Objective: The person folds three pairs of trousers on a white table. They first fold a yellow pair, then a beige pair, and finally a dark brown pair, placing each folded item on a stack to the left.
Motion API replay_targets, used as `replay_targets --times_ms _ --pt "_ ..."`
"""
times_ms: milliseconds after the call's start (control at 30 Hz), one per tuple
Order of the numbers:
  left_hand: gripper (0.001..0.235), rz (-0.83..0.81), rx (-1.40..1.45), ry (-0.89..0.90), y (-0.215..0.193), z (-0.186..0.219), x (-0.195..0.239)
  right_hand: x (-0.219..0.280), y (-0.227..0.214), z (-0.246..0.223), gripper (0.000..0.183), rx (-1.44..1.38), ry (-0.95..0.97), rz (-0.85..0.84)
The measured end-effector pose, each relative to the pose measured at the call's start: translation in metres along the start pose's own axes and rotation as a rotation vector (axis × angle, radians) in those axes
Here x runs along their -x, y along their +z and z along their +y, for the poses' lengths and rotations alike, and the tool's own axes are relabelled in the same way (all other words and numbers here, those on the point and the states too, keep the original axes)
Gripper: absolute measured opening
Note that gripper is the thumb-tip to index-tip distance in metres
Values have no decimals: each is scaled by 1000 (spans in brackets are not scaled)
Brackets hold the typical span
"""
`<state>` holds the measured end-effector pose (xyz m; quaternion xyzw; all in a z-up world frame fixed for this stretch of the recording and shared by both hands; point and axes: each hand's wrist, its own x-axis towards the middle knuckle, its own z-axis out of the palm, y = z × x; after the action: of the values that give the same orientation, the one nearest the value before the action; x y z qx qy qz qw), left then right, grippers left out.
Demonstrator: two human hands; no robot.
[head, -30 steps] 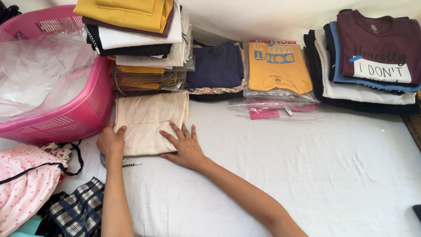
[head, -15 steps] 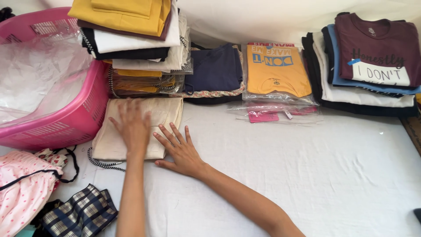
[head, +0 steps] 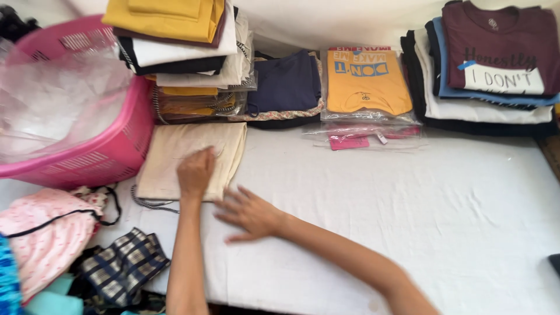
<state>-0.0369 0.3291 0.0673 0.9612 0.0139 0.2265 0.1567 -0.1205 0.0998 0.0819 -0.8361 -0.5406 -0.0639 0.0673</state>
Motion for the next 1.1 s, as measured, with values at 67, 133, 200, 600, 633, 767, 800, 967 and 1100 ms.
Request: replay_targets --times_ms 67,133,200,600,633,767,800,967,1100 --pt "40 -196 115 60 -11 21 22 45 25 -16 91 -120 -202 -13" --pt "53 -177 -78 219 -10 41 72 104 -6 -36 87 -229 -181 -30" --pt "72 -158 -262 374 -12 64 128 157 -22 -48 83 -338 -160 -53" --pt "49 502 -38 750 102 224 371 333 -87 -9 38 -410 228 -158" --pt "49 650 -147 935 122 218 372 340 -97 5 36 -273 334 76" --pt "46 -592 386 1401 153 236 377 360 -130 45 51 41 565 517" --pt "46 -590 388 1409 103 287 317 364 -122 50 51 48 571 519" --pt "42 -437 590 997 -32 389 173 391 -58 71 77 0 776 14" --pt "55 -260 372 952 56 388 154 383 -63 68 73 1 890 -171"
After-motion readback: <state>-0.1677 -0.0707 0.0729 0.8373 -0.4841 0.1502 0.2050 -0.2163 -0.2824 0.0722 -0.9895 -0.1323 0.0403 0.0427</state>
